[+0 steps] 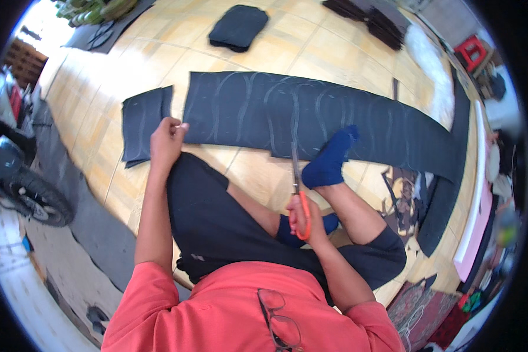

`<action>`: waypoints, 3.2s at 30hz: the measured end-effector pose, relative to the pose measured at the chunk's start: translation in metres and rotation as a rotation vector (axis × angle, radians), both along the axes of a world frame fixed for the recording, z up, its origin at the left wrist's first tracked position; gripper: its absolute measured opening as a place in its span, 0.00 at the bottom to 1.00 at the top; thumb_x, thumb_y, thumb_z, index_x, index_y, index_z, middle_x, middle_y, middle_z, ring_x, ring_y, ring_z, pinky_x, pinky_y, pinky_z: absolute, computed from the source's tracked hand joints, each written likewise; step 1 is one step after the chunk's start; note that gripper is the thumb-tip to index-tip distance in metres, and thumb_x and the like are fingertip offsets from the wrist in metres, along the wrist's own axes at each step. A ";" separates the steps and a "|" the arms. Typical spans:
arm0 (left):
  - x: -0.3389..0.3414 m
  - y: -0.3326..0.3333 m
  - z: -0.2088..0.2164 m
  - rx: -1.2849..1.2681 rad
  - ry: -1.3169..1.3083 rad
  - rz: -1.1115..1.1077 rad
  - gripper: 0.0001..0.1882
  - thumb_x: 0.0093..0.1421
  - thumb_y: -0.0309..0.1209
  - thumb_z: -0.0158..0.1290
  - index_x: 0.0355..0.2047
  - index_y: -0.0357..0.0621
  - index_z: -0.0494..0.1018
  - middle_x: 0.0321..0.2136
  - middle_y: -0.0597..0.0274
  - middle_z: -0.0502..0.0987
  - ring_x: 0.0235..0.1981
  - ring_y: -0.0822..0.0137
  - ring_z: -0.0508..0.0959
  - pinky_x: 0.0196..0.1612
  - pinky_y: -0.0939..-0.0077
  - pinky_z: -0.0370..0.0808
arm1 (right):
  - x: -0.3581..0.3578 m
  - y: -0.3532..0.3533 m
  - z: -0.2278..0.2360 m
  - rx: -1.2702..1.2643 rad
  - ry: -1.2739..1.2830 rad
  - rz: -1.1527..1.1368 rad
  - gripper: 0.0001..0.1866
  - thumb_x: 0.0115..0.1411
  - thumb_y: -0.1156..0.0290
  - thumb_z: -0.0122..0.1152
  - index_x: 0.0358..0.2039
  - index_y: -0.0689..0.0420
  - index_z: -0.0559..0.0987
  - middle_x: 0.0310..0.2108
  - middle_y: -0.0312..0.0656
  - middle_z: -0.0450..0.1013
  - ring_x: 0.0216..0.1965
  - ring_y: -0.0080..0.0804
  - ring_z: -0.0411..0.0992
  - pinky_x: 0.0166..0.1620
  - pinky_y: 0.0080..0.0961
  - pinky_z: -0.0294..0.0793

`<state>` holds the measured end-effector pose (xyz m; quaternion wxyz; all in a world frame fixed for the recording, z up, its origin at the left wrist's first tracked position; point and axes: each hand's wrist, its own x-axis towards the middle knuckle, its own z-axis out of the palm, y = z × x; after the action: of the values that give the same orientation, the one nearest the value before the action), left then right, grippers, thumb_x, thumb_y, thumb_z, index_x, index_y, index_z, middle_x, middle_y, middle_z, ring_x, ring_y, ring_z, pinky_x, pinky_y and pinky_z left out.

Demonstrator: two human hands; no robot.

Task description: The person sits on the floor and uses orange-handled scissors to cut a large black sheet of material along pre-drawn curved outlines. They repeatedly cut out individual shapes and place them into a growing stack on the floor.

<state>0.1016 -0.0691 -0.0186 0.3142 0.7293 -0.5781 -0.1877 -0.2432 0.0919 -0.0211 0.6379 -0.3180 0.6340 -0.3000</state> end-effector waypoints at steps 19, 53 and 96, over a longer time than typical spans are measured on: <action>-0.229 -0.051 -0.057 0.660 0.919 -0.225 0.16 0.61 0.22 0.50 0.49 0.35 0.66 0.40 0.55 0.75 0.35 0.63 0.78 0.35 0.68 0.77 | -0.019 0.004 0.002 -0.224 0.021 -0.044 0.20 0.65 0.53 0.54 0.30 0.59 0.73 0.14 0.31 0.63 0.12 0.17 0.63 0.15 0.18 0.63; -0.123 0.069 0.083 -0.055 1.233 -0.098 0.20 0.60 0.24 0.54 0.54 0.37 0.67 0.48 0.57 0.74 0.49 0.65 0.74 0.52 0.71 0.71 | -0.001 -0.015 0.062 -0.622 0.153 0.148 0.18 0.66 0.58 0.49 0.38 0.64 0.70 0.30 0.51 0.71 0.33 0.45 0.73 0.38 0.34 0.70; -0.104 0.081 0.068 0.240 0.911 -0.267 0.23 0.62 0.27 0.52 0.56 0.30 0.64 0.48 0.55 0.74 0.49 0.67 0.72 0.54 0.73 0.68 | -0.005 -0.004 0.060 -0.506 -0.047 0.077 0.22 0.68 0.54 0.48 0.26 0.60 0.73 0.13 0.32 0.63 0.12 0.17 0.62 0.17 0.16 0.62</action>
<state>-0.0021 0.0119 0.0497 0.4222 0.5235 -0.4449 -0.5914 -0.2481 0.0878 0.0386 0.5634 -0.4846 0.5112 -0.4318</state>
